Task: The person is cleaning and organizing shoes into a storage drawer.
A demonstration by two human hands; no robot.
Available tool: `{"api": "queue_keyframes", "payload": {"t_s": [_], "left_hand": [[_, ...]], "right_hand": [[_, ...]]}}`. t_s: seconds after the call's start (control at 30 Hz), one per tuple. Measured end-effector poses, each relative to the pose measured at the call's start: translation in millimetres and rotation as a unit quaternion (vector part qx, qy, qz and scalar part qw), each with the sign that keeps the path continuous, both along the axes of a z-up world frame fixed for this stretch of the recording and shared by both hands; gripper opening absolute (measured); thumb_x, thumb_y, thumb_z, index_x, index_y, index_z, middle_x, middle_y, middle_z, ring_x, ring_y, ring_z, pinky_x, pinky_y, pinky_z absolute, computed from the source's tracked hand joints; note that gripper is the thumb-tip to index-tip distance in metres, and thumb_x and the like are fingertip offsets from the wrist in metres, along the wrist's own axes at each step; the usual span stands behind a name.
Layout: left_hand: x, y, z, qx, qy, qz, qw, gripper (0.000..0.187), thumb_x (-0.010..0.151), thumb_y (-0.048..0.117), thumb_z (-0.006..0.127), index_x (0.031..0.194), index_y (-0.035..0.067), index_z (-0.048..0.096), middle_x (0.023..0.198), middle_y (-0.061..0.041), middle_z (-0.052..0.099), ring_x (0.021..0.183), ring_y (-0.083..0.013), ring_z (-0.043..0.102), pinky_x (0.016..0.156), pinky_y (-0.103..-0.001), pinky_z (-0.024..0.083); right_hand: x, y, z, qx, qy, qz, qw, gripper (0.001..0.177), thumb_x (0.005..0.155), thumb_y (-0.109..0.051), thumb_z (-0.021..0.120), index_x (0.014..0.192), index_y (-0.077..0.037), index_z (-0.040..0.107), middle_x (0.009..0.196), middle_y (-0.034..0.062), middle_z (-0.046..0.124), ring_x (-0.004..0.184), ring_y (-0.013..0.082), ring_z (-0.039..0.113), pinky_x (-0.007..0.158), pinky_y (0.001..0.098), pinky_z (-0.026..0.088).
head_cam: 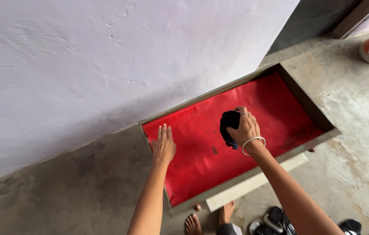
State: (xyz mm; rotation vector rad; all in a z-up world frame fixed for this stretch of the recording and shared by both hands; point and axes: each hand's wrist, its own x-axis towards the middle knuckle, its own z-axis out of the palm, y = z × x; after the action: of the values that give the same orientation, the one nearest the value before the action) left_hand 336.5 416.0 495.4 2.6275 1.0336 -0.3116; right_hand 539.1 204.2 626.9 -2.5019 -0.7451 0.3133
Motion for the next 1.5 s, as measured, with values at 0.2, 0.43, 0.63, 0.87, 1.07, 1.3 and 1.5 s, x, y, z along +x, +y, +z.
{"api": "queue_keyframes", "payload": {"t_s": [0.2, 0.43, 0.63, 0.87, 1.07, 1.3, 1.5], "left_hand": [[35, 25, -101, 0.049, 0.005, -0.031, 0.998, 0.069, 0.102, 0.033, 0.05, 0.159, 0.008, 0.021, 0.171, -0.006, 0.007, 0.158, -0.0236, 0.007, 0.118, -0.06, 0.026], [77, -6, -170, 0.116, -0.187, -0.057, 0.974, 0.069, 0.103, 0.038, 0.046, 0.16, 0.007, 0.025, 0.171, -0.009, 0.017, 0.157, -0.0239, 0.013, 0.124, -0.06, 0.012], [87, -31, -169, 0.139, -0.196, -0.053, 0.969, 0.069, 0.102, 0.044, 0.046, 0.158, 0.007, 0.028, 0.166, -0.008, 0.026, 0.155, -0.0219, 0.02, 0.123, -0.064, 0.005], [88, -25, -163, 0.137, -0.207, -0.058, 0.967, 0.066, 0.102, 0.037, 0.045, 0.159, 0.008, 0.029, 0.167, -0.007, 0.029, 0.155, -0.0207, 0.023, 0.125, -0.061, 0.007], [93, -21, -161, 0.134, -0.224, -0.052, 0.964, 0.066, 0.1, 0.036, 0.046, 0.158, 0.007, 0.03, 0.166, -0.009, 0.029, 0.154, -0.0225, 0.024, 0.124, -0.061, 0.007], [93, -27, -160, 0.134, -0.222, -0.056, 0.964, 0.063, 0.102, 0.031, 0.043, 0.158, 0.005, 0.031, 0.167, -0.01, 0.029, 0.155, -0.023, 0.023, 0.124, -0.061, 0.008], [94, -30, -164, 0.119, -0.208, -0.06, 0.969, 0.061, 0.102, 0.029, 0.037, 0.16, 0.008, 0.03, 0.168, -0.007, 0.027, 0.155, -0.0206, 0.023, 0.125, -0.06, 0.005]], "right_hand": [[37, 35, -135, -0.13, -0.003, -0.004, 0.991, 0.088, 0.089, -0.062, 0.065, 0.16, -0.022, 0.029, 0.159, 0.0196, 0.036, 0.141, 0.0465, 0.037, 0.111, 0.0546, 0.041], [24, 72, -257, -0.12, -0.108, 0.045, 0.986, 0.093, 0.087, -0.072, 0.056, 0.158, -0.019, 0.028, 0.166, 0.0206, 0.015, 0.148, 0.0488, 0.008, 0.111, 0.0694, 0.019], [111, 23, -276, -0.129, -0.314, 0.277, 0.899, 0.064, 0.091, -0.029, 0.059, 0.154, -0.035, 0.048, 0.169, 0.0023, 0.027, 0.155, 0.0283, 0.023, 0.113, 0.063, 0.029], [259, -82, -328, -0.081, -0.288, -0.005, 0.954, 0.064, 0.092, -0.012, 0.06, 0.153, -0.03, 0.057, 0.169, 0.0076, 0.036, 0.15, 0.0365, 0.035, 0.107, 0.0647, 0.037], [274, -22, -367, -0.039, -0.283, -0.133, 0.949, 0.059, 0.101, -0.029, 0.065, 0.158, -0.03, 0.049, 0.169, 0.0025, 0.037, 0.154, 0.0345, 0.032, 0.109, 0.0676, 0.03], [118, 77, -314, 0.08, -0.289, 0.185, 0.936, 0.064, 0.083, -0.014, 0.071, 0.144, -0.028, 0.056, 0.161, 0.0022, 0.044, 0.149, 0.0312, 0.038, 0.107, 0.0547, 0.037], [77, 39, -287, 0.067, -0.253, 0.303, 0.916, 0.066, 0.087, -0.013, 0.065, 0.15, -0.03, 0.055, 0.164, 0.0048, 0.039, 0.152, 0.0289, 0.034, 0.113, 0.0574, 0.036]]}}
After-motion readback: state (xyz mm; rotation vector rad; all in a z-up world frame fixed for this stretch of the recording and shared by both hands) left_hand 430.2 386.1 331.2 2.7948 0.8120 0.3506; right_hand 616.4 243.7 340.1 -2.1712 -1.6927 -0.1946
